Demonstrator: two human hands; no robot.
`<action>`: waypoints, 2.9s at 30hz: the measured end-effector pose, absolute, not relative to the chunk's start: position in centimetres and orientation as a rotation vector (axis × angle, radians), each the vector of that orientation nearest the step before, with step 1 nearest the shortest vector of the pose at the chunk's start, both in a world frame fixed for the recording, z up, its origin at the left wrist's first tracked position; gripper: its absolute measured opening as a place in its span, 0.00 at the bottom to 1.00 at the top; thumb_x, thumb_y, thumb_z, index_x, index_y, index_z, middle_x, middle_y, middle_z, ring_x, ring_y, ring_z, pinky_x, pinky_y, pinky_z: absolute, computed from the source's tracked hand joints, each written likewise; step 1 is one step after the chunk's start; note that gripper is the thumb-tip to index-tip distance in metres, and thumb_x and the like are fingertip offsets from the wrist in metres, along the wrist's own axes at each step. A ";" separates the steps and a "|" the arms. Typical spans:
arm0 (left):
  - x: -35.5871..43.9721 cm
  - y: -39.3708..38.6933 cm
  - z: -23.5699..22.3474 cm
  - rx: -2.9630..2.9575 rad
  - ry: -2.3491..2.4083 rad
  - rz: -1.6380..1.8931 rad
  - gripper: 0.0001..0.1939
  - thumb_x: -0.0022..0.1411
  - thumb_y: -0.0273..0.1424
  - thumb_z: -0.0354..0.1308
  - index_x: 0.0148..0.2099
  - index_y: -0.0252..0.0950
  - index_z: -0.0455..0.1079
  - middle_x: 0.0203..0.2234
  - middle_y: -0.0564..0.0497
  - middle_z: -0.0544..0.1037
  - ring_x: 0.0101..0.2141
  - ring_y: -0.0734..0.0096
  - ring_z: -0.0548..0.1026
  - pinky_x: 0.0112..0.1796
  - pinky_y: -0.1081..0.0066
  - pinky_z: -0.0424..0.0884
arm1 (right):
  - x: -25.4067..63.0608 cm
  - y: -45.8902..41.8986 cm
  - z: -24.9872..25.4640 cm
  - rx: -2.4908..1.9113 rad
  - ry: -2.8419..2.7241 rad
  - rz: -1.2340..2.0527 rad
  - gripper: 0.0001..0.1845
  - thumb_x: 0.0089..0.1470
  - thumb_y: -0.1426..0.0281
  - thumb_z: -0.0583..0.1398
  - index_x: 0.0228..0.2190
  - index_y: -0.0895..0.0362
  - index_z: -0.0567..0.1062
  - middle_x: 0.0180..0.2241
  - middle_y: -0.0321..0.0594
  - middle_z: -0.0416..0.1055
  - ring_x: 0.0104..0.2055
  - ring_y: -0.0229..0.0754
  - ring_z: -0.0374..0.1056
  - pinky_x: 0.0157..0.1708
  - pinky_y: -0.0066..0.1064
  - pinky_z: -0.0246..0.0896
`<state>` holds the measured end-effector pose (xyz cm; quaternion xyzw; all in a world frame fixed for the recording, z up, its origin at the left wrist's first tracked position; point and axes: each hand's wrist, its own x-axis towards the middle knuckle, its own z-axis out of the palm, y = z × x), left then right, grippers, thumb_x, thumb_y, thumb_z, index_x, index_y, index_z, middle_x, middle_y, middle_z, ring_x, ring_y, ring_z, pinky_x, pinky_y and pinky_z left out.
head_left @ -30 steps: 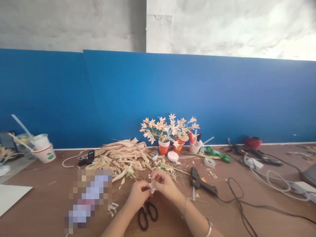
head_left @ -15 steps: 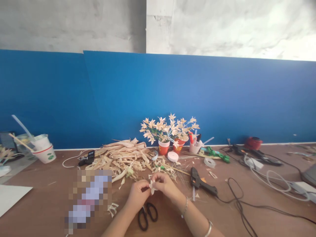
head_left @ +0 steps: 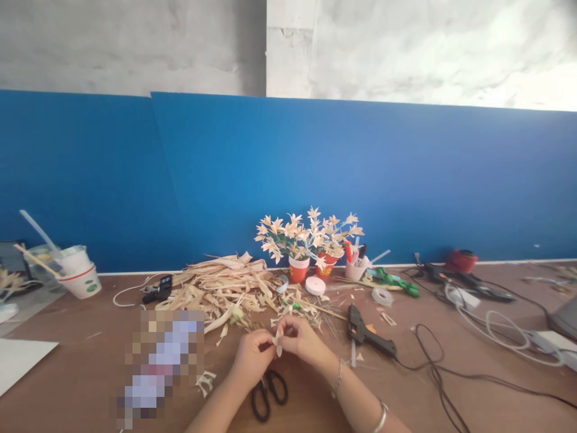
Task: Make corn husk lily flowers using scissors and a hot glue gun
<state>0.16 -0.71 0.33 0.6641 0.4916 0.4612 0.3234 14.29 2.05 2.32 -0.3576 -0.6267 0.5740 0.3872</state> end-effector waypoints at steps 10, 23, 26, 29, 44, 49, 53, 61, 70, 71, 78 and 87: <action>0.1 -0.8 0.2 1.726 1.320 1.181 0.10 0.46 0.21 0.52 0.17 0.35 0.70 0.15 0.54 0.70 0.22 0.72 0.69 0.26 0.76 0.62 | 14.1 1.9 2.0 -0.946 -1.629 1.299 0.04 0.39 0.75 0.58 0.21 0.57 0.66 0.18 0.29 0.63 0.21 0.33 0.62 0.22 0.24 0.55; -0.2 -0.3 0.1 1.677 1.470 1.337 0.10 0.50 0.25 0.51 0.19 0.35 0.68 0.16 0.53 0.71 0.23 0.71 0.70 0.27 0.75 0.64 | 14.6 2.3 2.7 -0.985 -1.480 1.173 0.04 0.43 0.71 0.56 0.26 0.57 0.69 0.25 0.34 0.66 0.29 0.37 0.61 0.31 0.28 0.55; -0.3 -0.4 0.3 1.657 1.524 1.377 0.10 0.50 0.26 0.51 0.20 0.35 0.68 0.16 0.53 0.71 0.22 0.70 0.70 0.26 0.75 0.64 | 14.4 2.0 2.6 -1.036 -1.591 1.107 0.02 0.43 0.72 0.56 0.24 0.57 0.68 0.24 0.32 0.64 0.26 0.35 0.58 0.28 0.26 0.53; -0.3 -0.4 0.4 1.669 1.527 1.400 0.09 0.50 0.27 0.51 0.21 0.35 0.69 0.17 0.53 0.72 0.23 0.70 0.70 0.26 0.75 0.64 | 14.1 1.5 2.6 -1.061 -1.670 1.017 0.01 0.44 0.73 0.56 0.25 0.57 0.67 0.24 0.32 0.64 0.26 0.35 0.58 0.27 0.26 0.53; -0.3 -0.2 -0.6 1.636 1.391 1.400 0.06 0.51 0.27 0.54 0.28 0.34 0.72 0.23 0.50 0.76 0.26 0.68 0.72 0.29 0.73 0.68 | 14.2 1.4 2.4 -1.054 -1.785 0.734 0.03 0.47 0.75 0.56 0.23 0.57 0.67 0.25 0.34 0.64 0.28 0.36 0.59 0.28 0.26 0.53; -0.2 -0.4 0.1 1.707 1.349 1.412 0.06 0.52 0.27 0.54 0.28 0.35 0.73 0.25 0.49 0.76 0.29 0.67 0.73 0.32 0.72 0.68 | 14.1 1.2 2.6 -0.982 -1.788 0.722 0.03 0.46 0.75 0.57 0.24 0.57 0.68 0.26 0.35 0.65 0.30 0.37 0.60 0.31 0.27 0.54; -0.3 -0.4 0.4 1.678 1.363 1.465 0.06 0.52 0.28 0.54 0.28 0.34 0.73 0.24 0.49 0.76 0.28 0.67 0.73 0.31 0.71 0.68 | 14.1 1.2 2.8 -0.976 -1.695 0.888 0.03 0.49 0.72 0.55 0.29 0.56 0.69 0.29 0.36 0.66 0.32 0.38 0.61 0.33 0.27 0.55; -0.5 -0.3 0.3 1.650 1.408 1.544 0.05 0.50 0.26 0.55 0.27 0.35 0.72 0.23 0.51 0.75 0.27 0.67 0.72 0.30 0.72 0.68 | 13.8 1.7 1.9 -0.998 -1.642 1.078 0.08 0.48 0.68 0.55 0.21 0.57 0.65 0.23 0.33 0.61 0.27 0.36 0.57 0.29 0.27 0.52; -0.2 -0.4 0.0 1.564 1.255 1.385 0.07 0.50 0.26 0.56 0.33 0.34 0.74 0.27 0.49 0.78 0.29 0.67 0.73 0.32 0.72 0.68 | 14.1 1.7 2.1 -0.965 -1.663 0.971 0.05 0.48 0.72 0.55 0.22 0.57 0.66 0.24 0.33 0.63 0.28 0.36 0.58 0.28 0.25 0.53; -0.2 -0.4 0.0 1.557 1.235 1.376 0.07 0.50 0.26 0.56 0.33 0.34 0.74 0.27 0.49 0.78 0.29 0.67 0.73 0.33 0.72 0.68 | 14.1 1.6 2.1 -0.964 -1.668 0.962 0.04 0.48 0.72 0.55 0.22 0.57 0.66 0.24 0.33 0.63 0.28 0.36 0.58 0.29 0.25 0.53; -0.1 -0.4 0.4 1.614 1.277 1.378 0.04 0.49 0.27 0.55 0.26 0.34 0.72 0.22 0.52 0.73 0.26 0.69 0.70 0.30 0.74 0.66 | 14.2 1.3 2.7 -0.917 -1.709 0.900 0.03 0.48 0.73 0.55 0.24 0.57 0.68 0.26 0.35 0.65 0.29 0.36 0.60 0.30 0.26 0.55; -0.3 -0.7 0.5 1.666 1.322 1.363 0.06 0.49 0.27 0.55 0.22 0.34 0.68 0.18 0.54 0.69 0.24 0.72 0.66 0.27 0.76 0.63 | 14.1 1.3 2.8 -0.886 -1.705 0.903 0.03 0.48 0.74 0.56 0.24 0.57 0.68 0.27 0.35 0.65 0.30 0.36 0.60 0.30 0.27 0.55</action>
